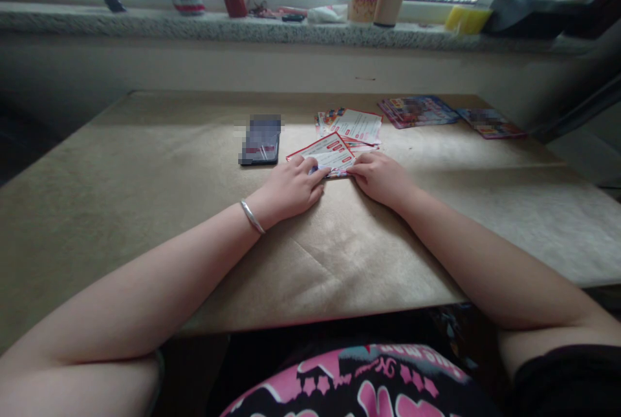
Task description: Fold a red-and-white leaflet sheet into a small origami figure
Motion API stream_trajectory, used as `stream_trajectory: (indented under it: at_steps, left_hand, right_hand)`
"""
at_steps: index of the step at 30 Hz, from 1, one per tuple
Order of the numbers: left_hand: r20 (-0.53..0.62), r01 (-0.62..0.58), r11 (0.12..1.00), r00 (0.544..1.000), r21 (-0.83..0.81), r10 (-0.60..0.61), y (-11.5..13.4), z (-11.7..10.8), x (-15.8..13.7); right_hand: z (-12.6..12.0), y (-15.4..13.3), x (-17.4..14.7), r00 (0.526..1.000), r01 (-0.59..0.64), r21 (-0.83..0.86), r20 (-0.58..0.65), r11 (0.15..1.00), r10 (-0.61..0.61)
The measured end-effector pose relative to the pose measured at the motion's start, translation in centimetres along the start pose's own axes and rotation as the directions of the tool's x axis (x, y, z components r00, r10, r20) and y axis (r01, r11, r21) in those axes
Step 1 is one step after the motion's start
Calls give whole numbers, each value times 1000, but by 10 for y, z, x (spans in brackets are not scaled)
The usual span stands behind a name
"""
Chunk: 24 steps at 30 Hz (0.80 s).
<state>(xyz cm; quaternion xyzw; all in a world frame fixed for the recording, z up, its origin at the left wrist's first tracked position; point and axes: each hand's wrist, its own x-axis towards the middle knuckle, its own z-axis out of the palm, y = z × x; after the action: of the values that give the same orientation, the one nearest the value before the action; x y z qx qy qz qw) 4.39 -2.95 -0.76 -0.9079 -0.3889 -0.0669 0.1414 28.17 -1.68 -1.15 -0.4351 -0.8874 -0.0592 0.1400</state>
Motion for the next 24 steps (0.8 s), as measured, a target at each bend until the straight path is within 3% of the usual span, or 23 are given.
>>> stream_trajectory:
  at_steps: [6,16,24]
  left_hand:
    - [59,-13,1000,998,5,13,6,-5,-1]
    - [49,-5,1000,999,-4,5,9,-6,-1]
    - [54,13,1000,998,13,-14,9,-5,2]
  right_hand:
    - [-2,-2,-1,1000,-6,-41,22,999,7]
    - [-7,-6,0,997,-33,-99,70,995,40]
    - [-23,-6,-5,981,-140,-154,115,978,158]
